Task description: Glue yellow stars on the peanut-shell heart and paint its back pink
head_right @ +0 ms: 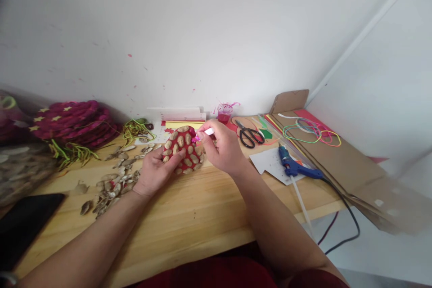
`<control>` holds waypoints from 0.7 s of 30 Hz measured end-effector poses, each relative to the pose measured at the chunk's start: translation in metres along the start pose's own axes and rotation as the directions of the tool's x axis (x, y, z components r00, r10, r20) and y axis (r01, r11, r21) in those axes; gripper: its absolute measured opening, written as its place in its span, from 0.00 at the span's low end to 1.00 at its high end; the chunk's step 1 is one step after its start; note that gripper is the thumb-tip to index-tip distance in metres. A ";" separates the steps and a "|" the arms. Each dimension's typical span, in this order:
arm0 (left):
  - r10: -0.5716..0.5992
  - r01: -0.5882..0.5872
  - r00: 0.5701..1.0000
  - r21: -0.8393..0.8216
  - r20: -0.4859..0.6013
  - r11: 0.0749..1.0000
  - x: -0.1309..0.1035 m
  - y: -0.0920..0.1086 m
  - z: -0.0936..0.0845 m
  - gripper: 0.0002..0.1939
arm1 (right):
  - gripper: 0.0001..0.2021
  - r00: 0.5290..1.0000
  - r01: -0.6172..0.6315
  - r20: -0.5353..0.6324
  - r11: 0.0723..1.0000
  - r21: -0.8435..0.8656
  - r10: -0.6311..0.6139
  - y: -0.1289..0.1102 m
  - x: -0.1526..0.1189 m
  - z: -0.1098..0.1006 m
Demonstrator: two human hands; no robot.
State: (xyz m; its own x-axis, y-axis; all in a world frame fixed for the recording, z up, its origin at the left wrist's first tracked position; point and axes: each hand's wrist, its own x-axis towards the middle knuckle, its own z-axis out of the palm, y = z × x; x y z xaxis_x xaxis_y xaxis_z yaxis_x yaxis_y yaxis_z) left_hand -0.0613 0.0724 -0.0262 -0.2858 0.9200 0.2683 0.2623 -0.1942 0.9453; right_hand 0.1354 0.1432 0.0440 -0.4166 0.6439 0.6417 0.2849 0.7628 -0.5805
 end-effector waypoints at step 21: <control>-0.243 0.224 0.970 -0.361 -0.008 0.905 0.005 0.008 0.003 0.20 | 0.07 1.000 0.007 0.012 1.000 0.013 -0.007 0.000 -0.001 0.001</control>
State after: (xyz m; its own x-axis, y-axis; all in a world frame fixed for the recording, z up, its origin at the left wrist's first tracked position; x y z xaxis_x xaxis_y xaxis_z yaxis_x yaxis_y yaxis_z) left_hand -0.0576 0.0766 -0.0183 -0.3482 0.9369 0.0320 -0.1590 -0.0927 0.9829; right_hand 0.1350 0.1428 0.0429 -0.4292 0.6377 0.6396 0.2704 0.7664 -0.5827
